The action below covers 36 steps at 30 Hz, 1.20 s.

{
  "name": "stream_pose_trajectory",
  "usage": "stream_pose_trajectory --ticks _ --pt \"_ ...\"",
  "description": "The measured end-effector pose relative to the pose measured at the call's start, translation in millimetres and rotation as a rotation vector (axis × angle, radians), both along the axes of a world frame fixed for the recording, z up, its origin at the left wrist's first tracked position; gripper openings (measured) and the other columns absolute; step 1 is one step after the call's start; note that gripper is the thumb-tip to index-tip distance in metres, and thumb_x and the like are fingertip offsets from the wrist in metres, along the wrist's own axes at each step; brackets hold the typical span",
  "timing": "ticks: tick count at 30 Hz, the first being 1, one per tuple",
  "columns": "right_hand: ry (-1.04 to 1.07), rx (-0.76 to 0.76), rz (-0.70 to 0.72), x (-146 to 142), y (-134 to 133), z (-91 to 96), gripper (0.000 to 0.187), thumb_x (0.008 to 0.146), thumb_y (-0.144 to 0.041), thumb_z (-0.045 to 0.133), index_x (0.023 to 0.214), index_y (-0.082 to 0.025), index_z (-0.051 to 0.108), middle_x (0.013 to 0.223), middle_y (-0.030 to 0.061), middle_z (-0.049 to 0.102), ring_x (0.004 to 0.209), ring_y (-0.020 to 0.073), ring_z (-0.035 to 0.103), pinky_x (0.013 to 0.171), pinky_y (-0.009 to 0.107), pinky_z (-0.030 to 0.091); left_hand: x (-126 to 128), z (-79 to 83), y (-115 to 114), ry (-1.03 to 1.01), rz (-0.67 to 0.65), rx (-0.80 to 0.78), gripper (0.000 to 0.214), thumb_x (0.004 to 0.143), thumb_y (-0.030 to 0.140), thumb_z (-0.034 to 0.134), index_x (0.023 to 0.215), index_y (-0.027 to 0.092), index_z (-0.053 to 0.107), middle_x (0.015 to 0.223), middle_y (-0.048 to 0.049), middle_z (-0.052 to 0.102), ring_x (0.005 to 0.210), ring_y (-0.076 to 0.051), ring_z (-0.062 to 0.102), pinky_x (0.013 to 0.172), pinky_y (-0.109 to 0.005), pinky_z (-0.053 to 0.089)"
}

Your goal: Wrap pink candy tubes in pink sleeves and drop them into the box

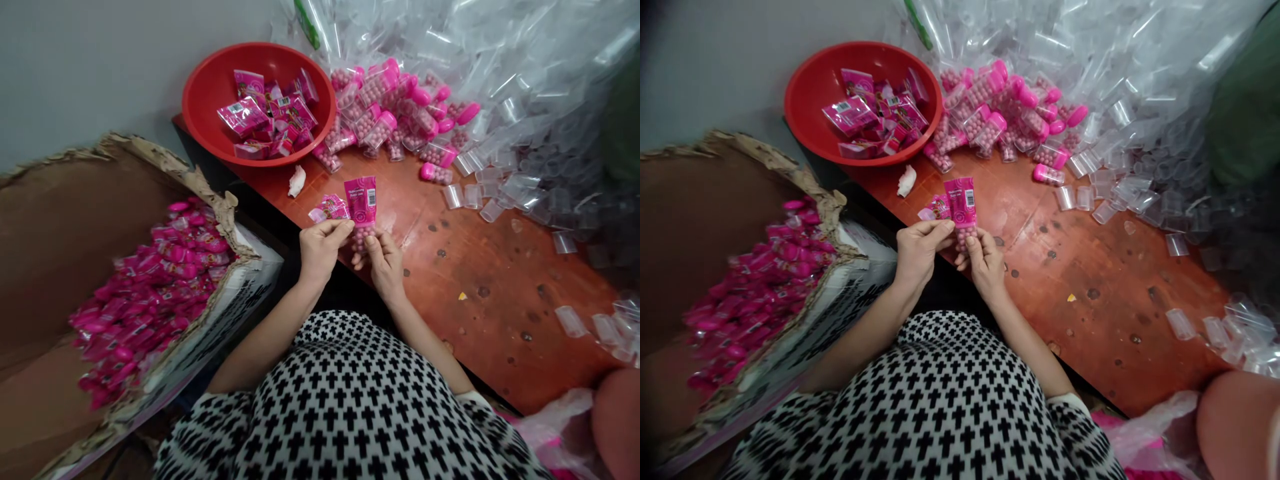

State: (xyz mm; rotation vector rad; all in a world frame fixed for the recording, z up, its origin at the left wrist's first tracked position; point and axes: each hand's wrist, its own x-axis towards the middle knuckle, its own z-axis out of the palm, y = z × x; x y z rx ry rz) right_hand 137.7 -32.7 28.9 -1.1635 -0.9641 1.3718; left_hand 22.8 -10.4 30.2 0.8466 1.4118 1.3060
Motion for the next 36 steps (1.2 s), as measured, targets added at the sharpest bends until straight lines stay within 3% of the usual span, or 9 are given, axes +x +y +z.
stream_pose_trajectory --ticks 5,10,16,26,29,32,34,36 --pt "-0.091 0.027 0.021 0.4 -2.4 -3.4 0.025 0.088 -0.043 0.056 0.1 -0.022 0.061 0.065 -0.0053 0.063 0.045 0.006 0.056 0.042 0.017 0.048 -4.4 0.7 1.4 0.22 0.022 0.094 0.015 0.075 0.03 0.066 0.067 0.018 0.073 0.056 0.0032 0.063 0.053 -0.01 0.055 0.056 -0.022 0.045" --pt "-0.112 0.023 0.0 -1.4 -3.0 -6.1 0.024 0.089 -0.043 0.055 0.098 -0.022 0.06 0.064 -0.0057 0.063 0.045 0.006 0.056 0.042 0.017 0.049 -2.9 3.5 1.0 0.482 0.011 0.204 0.016 0.078 0.025 0.061 0.067 0.02 0.07 0.059 0.0032 0.065 0.054 -0.01 0.057 0.059 -0.021 0.043" --pt "-0.076 0.009 -0.022 -2.4 -2.9 -5.2 0.024 0.089 -0.042 0.055 0.1 -0.021 0.059 0.059 -0.0065 0.061 0.044 0.0069 0.057 0.042 0.017 0.049 -3.4 1.0 2.2 0.653 0.004 0.389 0.015 0.08 0.021 0.059 0.068 0.019 0.066 0.063 0.0016 0.067 0.056 -0.01 0.06 0.062 -0.02 0.044" --pt "0.038 -0.046 -0.102 -14.3 -5.8 -7.6 0.027 0.085 -0.047 0.058 0.09 -0.02 0.06 0.054 -0.008 0.056 0.036 0.0043 0.047 0.034 0.015 0.039 -12.8 -10.0 5.7 1.015 -0.008 0.753 0.015 0.084 0.017 0.054 0.07 0.018 0.058 0.063 -0.0005 0.065 0.058 -0.012 0.059 0.061 -0.023 0.045" --pt "0.109 -0.085 -0.135 -16.8 -1.5 -9.1 0.024 0.083 -0.043 0.06 0.085 -0.019 0.061 0.056 -0.0069 0.056 0.04 0.0048 0.048 0.037 0.015 0.04 -11.3 -8.9 0.2 1.045 -0.001 0.832 0.014 0.083 0.014 0.055 0.07 0.018 0.058 0.062 -0.001 0.064 0.057 -0.012 0.058 0.06 -0.024 0.045" --pt "0.235 -0.102 -0.23 -15.1 6.5 -10.4 0.019 0.079 -0.036 0.064 0.077 -0.017 0.062 0.061 -0.0054 0.059 0.05 0.0045 0.053 0.047 0.014 0.046 -6.9 -7.3 -13.0 1.017 -0.1 0.848 0.013 0.082 0.015 0.057 0.069 0.018 0.059 0.065 -0.0019 0.067 0.062 -0.013 0.061 0.065 -0.024 0.047" --pt "0.281 -0.101 -0.244 -12.9 9.4 -9.9 0.018 0.078 -0.034 0.066 0.077 -0.017 0.062 0.064 -0.005 0.06 0.053 0.0041 0.054 0.05 0.014 0.047 -5.2 -7.1 -20.1 0.903 -0.155 0.748 0.013 0.082 0.018 0.058 0.07 0.019 0.062 0.069 -0.0017 0.069 0.065 -0.013 0.063 0.069 -0.024 0.048" --pt "0.269 -0.101 -0.18 -11.4 8.4 -7.9 0.021 0.08 -0.038 0.065 0.083 -0.017 0.062 0.064 -0.0052 0.06 0.048 0.0044 0.053 0.044 0.015 0.045 -5.8 -6.9 -20.6 0.665 -0.09 0.524 0.014 0.085 0.024 0.058 0.075 0.019 0.065 0.072 -0.0013 0.071 0.065 -0.012 0.064 0.068 -0.023 0.048"
